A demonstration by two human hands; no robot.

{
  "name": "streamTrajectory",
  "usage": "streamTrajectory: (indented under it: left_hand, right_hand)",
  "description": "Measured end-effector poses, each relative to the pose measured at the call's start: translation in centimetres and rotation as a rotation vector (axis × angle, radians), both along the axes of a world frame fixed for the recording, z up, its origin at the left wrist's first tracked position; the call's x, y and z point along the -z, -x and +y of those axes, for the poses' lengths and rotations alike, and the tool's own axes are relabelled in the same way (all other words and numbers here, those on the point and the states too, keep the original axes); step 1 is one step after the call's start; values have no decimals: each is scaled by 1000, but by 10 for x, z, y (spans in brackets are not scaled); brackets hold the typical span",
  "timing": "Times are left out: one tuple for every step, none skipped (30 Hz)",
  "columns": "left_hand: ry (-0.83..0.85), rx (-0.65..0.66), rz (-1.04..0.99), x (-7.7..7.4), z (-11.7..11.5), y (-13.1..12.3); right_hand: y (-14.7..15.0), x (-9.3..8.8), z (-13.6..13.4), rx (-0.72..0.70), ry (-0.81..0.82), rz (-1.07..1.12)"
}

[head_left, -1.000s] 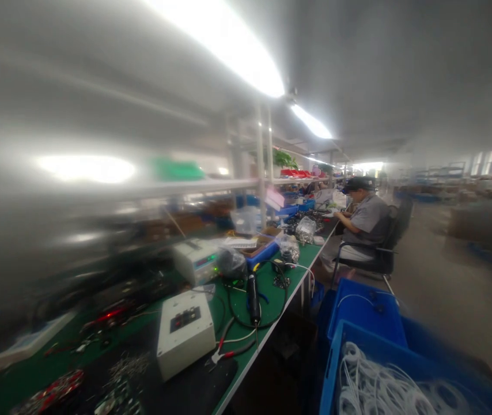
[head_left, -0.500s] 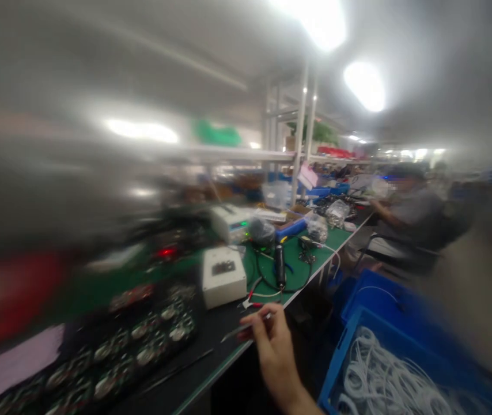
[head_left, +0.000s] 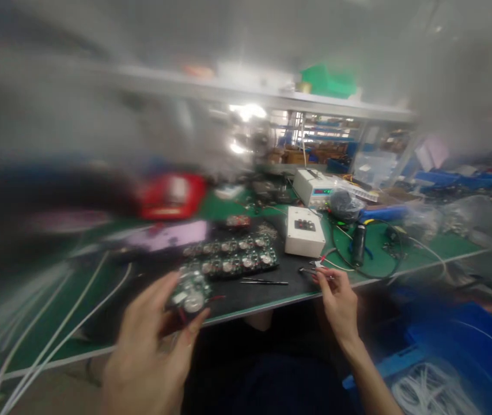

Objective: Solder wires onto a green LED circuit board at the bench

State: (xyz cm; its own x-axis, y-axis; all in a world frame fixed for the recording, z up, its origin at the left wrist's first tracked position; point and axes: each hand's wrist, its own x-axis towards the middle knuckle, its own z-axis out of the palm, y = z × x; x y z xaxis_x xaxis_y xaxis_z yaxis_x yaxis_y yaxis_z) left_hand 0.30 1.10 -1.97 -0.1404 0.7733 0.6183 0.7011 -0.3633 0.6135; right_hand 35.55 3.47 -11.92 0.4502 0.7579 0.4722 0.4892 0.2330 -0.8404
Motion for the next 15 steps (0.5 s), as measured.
streamTrajectory:
  left_hand:
    - [80, 86, -30, 12, 7, -2]
    - [152, 158, -56, 25, 15, -5]
    - [238, 217, -69, 38, 22, -8]
    - [284, 246, -62, 50, 29, -11]
    - [313, 265, -60, 61, 35, -14]
    - [338, 275, -64, 69, 39, -17]
    - [358, 277, -70, 75, 41, -18]
    - [373, 274, -75, 79, 42, -19]
    - [385, 266, -80, 80, 41, -19]
    - [393, 254, -82, 80, 39, -18]
    - [396, 236, -81, 79, 36, -17]
    - [397, 212, -78, 78, 32, -16]
    - [396, 183, -73, 76, 28, -14]
    - [395, 151, -68, 74, 23, -13]
    - [394, 121, -64, 73, 18, -12]
  right_hand:
    - [1, 2, 3, -20, 11, -56]
    - [1, 3, 7, -40, 19, -115]
    - [1, 4, 10, -58, 23, -174]
    - [1, 5, 13, -75, 23, -231]
    - [0, 6, 16, -89, 19, -283]
    - [-1, 7, 19, -101, 13, -331]
    - [-2, 8, 21, -110, 6, -375]
    - [-3, 9, 23, -116, -1, -414]
    - [-3, 10, 23, -118, -9, -446]
    - [-3, 10, 23, -119, -17, -473]
    - [-2, 10, 22, -115, -26, -494]
    - [-1, 10, 20, -110, -34, -511]
    - [2, 8, 18, -106, -43, -523]
    - [6, 5, 15, -103, -50, -530]
    - [10, 1, 11, -104, -58, -534]
